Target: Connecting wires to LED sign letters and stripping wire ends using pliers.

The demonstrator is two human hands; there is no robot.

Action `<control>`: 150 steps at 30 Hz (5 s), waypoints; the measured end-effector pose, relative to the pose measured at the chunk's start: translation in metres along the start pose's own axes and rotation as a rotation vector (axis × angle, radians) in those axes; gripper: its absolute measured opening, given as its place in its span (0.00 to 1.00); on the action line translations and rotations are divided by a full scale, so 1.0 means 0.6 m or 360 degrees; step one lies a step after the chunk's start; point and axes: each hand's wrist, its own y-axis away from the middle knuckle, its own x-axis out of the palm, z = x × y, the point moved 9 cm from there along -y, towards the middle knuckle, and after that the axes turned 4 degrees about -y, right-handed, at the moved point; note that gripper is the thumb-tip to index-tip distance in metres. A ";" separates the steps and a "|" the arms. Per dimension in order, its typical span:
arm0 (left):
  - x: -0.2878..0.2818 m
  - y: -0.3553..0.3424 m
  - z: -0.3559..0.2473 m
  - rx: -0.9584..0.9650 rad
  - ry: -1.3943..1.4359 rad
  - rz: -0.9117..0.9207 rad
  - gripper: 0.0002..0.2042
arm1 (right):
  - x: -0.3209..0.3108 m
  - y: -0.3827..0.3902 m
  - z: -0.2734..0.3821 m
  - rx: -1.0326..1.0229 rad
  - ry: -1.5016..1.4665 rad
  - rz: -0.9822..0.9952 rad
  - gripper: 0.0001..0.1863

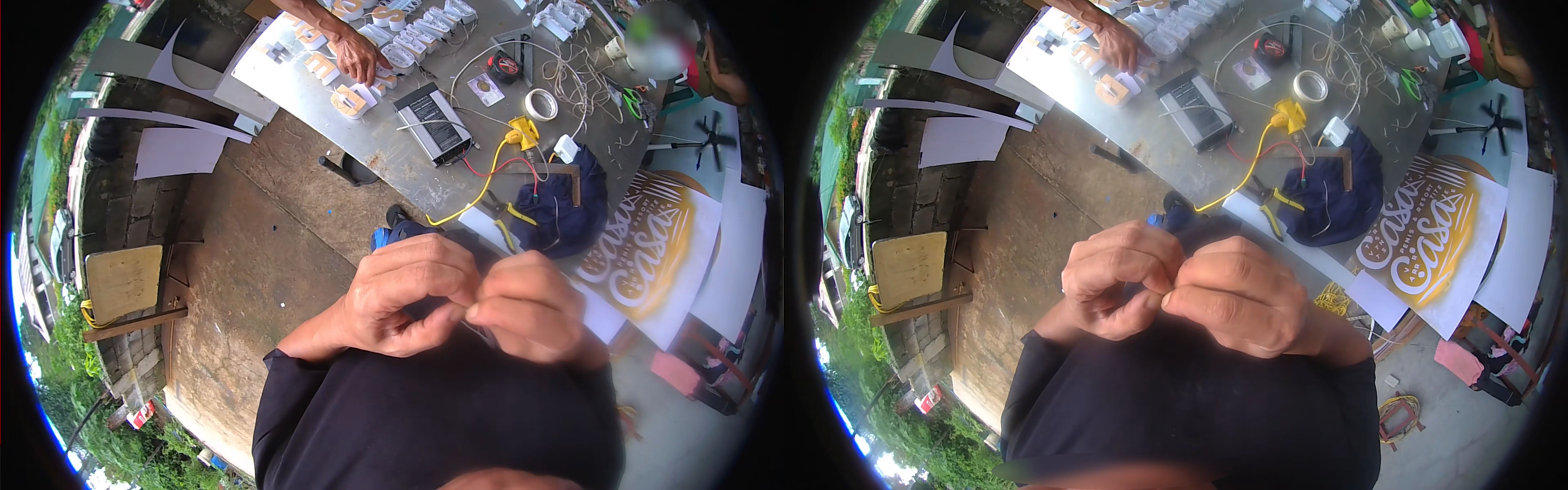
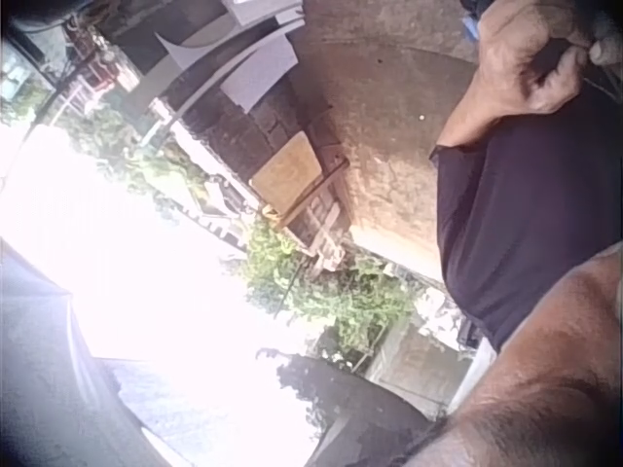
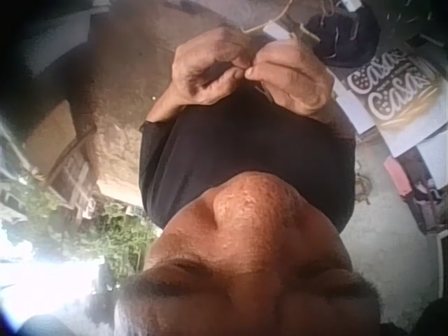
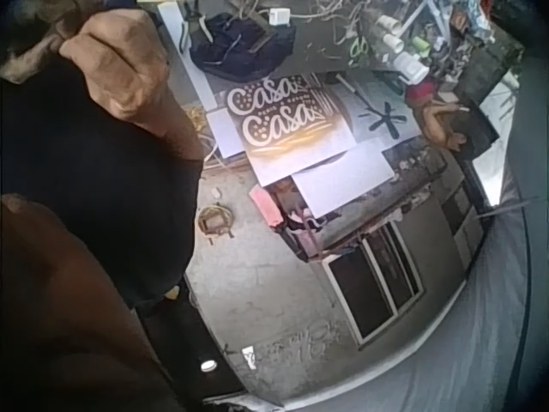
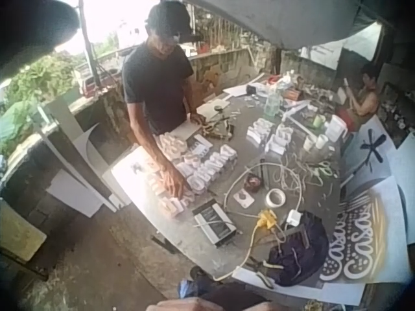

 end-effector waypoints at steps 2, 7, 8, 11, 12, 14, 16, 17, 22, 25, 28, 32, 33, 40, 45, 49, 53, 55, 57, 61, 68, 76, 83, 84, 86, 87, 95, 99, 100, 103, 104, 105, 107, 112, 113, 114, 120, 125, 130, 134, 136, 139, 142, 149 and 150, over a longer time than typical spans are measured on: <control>0.001 0.000 0.004 -0.0044 0.0047 0.0010 0.05 | 0.001 -0.001 0.003 -0.0066 0.0009 -0.0002 0.14; -0.002 0.001 0.013 -0.0073 0.0105 -0.0033 0.04 | 0.005 -0.001 -0.004 -0.0073 0.0040 0.0006 0.13; -0.003 0.002 0.014 -0.0072 0.0107 -0.0034 0.04 | 0.004 -0.001 -0.004 -0.0092 0.0048 0.0001 0.13; -0.004 0.007 0.022 -0.0143 0.0133 -0.0037 0.04 | 0.007 -0.002 -0.008 -0.0077 0.0089 0.0023 0.12; -0.004 0.009 0.028 -0.0196 0.0167 -0.0025 0.04 | 0.008 -0.002 -0.010 -0.0070 0.0090 0.0033 0.12; -0.003 0.012 0.035 -0.0251 0.0203 -0.0011 0.05 | 0.008 -0.002 -0.011 -0.0085 0.0114 0.0028 0.12; -0.001 0.012 0.042 -0.0288 0.0237 -0.0010 0.04 | 0.009 -0.003 -0.014 -0.0078 0.0129 0.0038 0.12; -0.001 0.011 0.044 -0.0285 0.0234 -0.0017 0.04 | 0.008 -0.004 -0.014 -0.0091 0.0140 0.0033 0.12; -0.009 -0.007 0.022 -0.0014 -0.0286 -0.0158 0.04 | -0.002 -0.011 -0.029 0.0050 0.0162 -0.0011 0.14; -0.007 -0.018 0.001 0.0159 -0.0521 -0.0154 0.05 | -0.009 -0.014 -0.024 0.0085 0.0186 -0.0071 0.14; -0.002 -0.025 -0.016 0.0262 -0.0747 -0.0097 0.05 | -0.013 -0.014 -0.014 0.0111 0.0228 -0.0093 0.14; 0.003 -0.030 -0.021 0.0248 -0.0797 0.0004 0.05 | -0.016 -0.015 -0.001 0.0048 0.0299 -0.0118 0.13; 0.003 -0.032 -0.020 0.0233 -0.0737 0.0020 0.04 | -0.018 -0.015 -0.001 0.0059 0.0302 -0.0118 0.13; 0.004 -0.036 -0.019 0.0220 -0.0370 0.0114 0.07 | -0.016 -0.015 0.017 -0.0121 0.0415 -0.0029 0.10; 0.002 -0.039 -0.018 0.0238 -0.0262 0.0084 0.02 | -0.013 -0.008 0.025 -0.0211 0.0380 0.0042 0.12; 0.003 -0.039 -0.011 0.0159 -0.0095 0.0092 0.02 | -0.014 -0.002 0.028 -0.0243 0.0373 0.0006 0.13; 0.001 -0.037 -0.009 0.0165 -0.0059 0.0031 0.02 | -0.014 0.001 0.026 -0.0256 0.0343 -0.0025 0.13; -0.001 -0.035 -0.007 0.0137 -0.0032 0.0032 0.02 | -0.012 0.000 0.022 -0.0231 0.0330 -0.0016 0.14; -0.002 -0.033 -0.005 0.0101 -0.0068 0.0039 0.02 | -0.012 -0.001 0.018 -0.0214 0.0315 -0.0014 0.14; -0.001 -0.025 0.004 -0.0004 -0.0056 0.0060 0.02 | -0.008 -0.002 0.014 -0.0205 0.0323 0.0044 0.14; 0.003 -0.014 0.029 -0.0143 0.0043 0.0030 0.03 | -0.007 0.000 0.008 -0.0212 0.0391 0.0039 0.13; -0.002 -0.026 -0.003 0.0072 -0.0081 -0.0186 0.05 | -0.025 -0.005 0.000 -0.0016 0.0188 -0.0222 0.11; 0.001 -0.034 -0.019 0.0089 -0.0091 -0.0145 0.05 | -0.026 -0.007 0.016 0.0073 0.0207 -0.0212 0.14; 0.002 -0.035 -0.019 0.0089 -0.0076 -0.0141 0.05 | -0.025 -0.008 0.016 0.0075 0.0210 -0.0212 0.14; 0.004 -0.036 -0.017 0.0087 -0.0063 -0.0134 0.05 | -0.027 -0.007 0.017 0.0069 0.0186 -0.0256 0.14; 0.005 -0.036 -0.020 0.0129 -0.0085 -0.0128 0.06 | -0.027 -0.007 0.016 0.0070 0.0186 -0.0258 0.14; 0.008 -0.040 -0.026 0.0167 -0.0103 -0.0048 0.06 | -0.030 -0.005 0.018 0.0062 0.0138 -0.0259 0.14; 0.011 -0.043 -0.026 0.0130 -0.0090 -0.0026 0.05 | -0.033 -0.006 0.018 0.0066 0.0111 -0.0259 0.14; 0.012 -0.043 -0.025 0.0124 -0.0068 -0.0028 0.05 | -0.034 -0.007 0.018 0.0054 0.0108 -0.0251 0.13; 0.014 -0.045 -0.024 0.0108 -0.0046 -0.0030 0.04 | -0.038 -0.008 0.018 0.0012 0.0101 -0.0227 0.13; 0.014 -0.045 -0.024 0.0108 -0.0067 -0.0031 0.04 | -0.038 -0.008 0.019 -0.0016 0.0094 -0.0209 0.13; 0.015 -0.045 -0.023 0.0086 -0.0045 -0.0016 0.05 | -0.040 -0.008 0.017 -0.0017 0.0094 -0.0210 0.13; 0.015 -0.044 -0.022 0.0063 -0.0027 -0.0003 0.05 | -0.039 -0.009 0.015 -0.0055 0.0015 -0.0152 0.13; 0.016 -0.039 -0.009 -0.0074 0.0148 0.0037 0.04 | -0.039 -0.012 0.010 -0.0112 -0.0032 -0.0037 0.12; 0.017 -0.038 -0.008 -0.0072 0.0146 0.0038 0.04 | -0.038 -0.013 0.012 -0.0147 -0.0046 -0.0003 0.12; 0.016 -0.037 -0.003 -0.0112 0.0192 0.0022 0.04 | -0.037 -0.015 0.007 -0.0133 -0.0042 0.0001 0.12; 0.018 -0.028 0.014 -0.0244 0.0279 0.0007 0.04 | -0.033 -0.020 -0.002 -0.0112 -0.0032 0.0073 0.11; 0.021 -0.020 0.023 -0.0298 0.0267 -0.0058 0.03 | -0.031 -0.026 -0.004 -0.0119 0.0020 0.0148 0.10; 0.021 -0.018 0.034 -0.0379 0.0428 -0.0126 0.04 | -0.029 -0.032 -0.006 -0.0079 0.0017 0.0167 0.12; 0.009 -0.029 0.028 -0.0354 0.0444 -0.0209 0.04 | -0.050 -0.038 -0.012 0.0078 -0.0087 -0.0068 0.12; 0.005 -0.040 0.004 -0.0122 0.0324 -0.0167 0.05 | -0.057 -0.039 -0.008 0.0079 -0.0117 -0.0114 0.12; 0.008 -0.051 -0.003 -0.0099 0.0406 -0.0130 0.08 | -0.063 -0.037 0.002 0.0041 -0.0155 -0.0189 0.12; 0.008 -0.057 -0.009 -0.0128 0.0275 -0.0142 0.07 | -0.062 -0.033 0.005 0.0020 -0.0143 -0.0219 0.12; 0.012 -0.070 -0.023 0.0018 -0.0064 0.0041 0.08 | -0.071 -0.024 0.001 0.0151 -0.0069 -0.0200 0.13; 0.010 -0.070 -0.024 0.0020 -0.0060 0.0036 0.08 | -0.071 -0.025 0.001 0.0152 -0.0064 -0.0198 0.13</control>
